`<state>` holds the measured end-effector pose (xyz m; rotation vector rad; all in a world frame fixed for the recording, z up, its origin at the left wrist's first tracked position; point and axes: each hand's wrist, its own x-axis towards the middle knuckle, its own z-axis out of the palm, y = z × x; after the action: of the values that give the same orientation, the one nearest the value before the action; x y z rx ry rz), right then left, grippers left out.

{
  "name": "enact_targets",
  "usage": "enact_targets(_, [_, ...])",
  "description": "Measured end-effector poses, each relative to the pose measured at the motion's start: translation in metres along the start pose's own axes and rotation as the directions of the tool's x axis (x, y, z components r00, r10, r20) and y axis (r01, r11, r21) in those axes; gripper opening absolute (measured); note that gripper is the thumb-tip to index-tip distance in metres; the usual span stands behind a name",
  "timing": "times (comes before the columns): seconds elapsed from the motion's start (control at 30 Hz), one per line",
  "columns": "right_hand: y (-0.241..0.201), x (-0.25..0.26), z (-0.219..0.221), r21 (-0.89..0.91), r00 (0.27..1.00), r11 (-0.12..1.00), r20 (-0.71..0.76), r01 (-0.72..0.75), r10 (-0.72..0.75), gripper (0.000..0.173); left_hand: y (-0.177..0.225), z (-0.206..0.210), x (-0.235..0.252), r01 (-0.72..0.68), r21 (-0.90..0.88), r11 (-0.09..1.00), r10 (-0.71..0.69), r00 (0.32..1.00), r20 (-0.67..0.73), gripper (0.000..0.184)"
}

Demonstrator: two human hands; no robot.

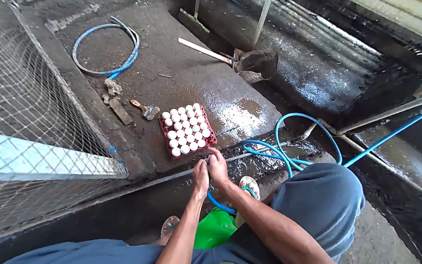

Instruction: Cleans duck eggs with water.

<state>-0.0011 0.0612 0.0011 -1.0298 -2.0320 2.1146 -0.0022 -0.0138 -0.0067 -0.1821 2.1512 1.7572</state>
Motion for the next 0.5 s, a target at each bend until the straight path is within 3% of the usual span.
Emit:
enact_targets(0.1, [-0.006,0.005,0.0,0.114,0.992,0.986,-0.029,-0.121,0.125,0.046,0.002,0.006,0.0,-0.013,-0.009,1.0,0.013,0.999,-0.045,0.037])
enact_targets(0.17, [-0.004,-0.015,0.006,0.1,0.997,0.994,-0.055,-0.046,0.051,0.046,0.003,0.007,-0.003,-0.008,0.017,1.0,0.01,0.994,-0.106,0.039])
enact_targets(0.23, [-0.002,-0.009,0.006,0.122,0.997,0.992,-0.07,-0.024,0.033,0.049,0.002,0.005,-0.001,0.015,-0.009,1.0,-0.016,0.998,-0.056,0.042])
enact_targets(0.33, [-0.008,0.017,-0.007,0.236,0.951,0.921,0.094,-0.309,0.295,0.045,0.0,0.003,0.0,0.022,-0.084,0.996,-0.018,0.999,0.047,0.04])
enact_targets(0.4, [-0.011,0.019,-0.01,0.279,0.908,0.866,0.186,-0.415,0.375,0.037,-0.001,0.004,0.0,0.03,-0.15,0.988,-0.024,0.999,0.043,0.028])
enact_targets(0.5, [-0.006,0.009,-0.004,0.201,0.967,0.948,0.102,-0.248,0.232,0.045,-0.003,0.006,0.004,-0.002,-0.238,0.971,-0.001,1.0,-0.011,0.033])
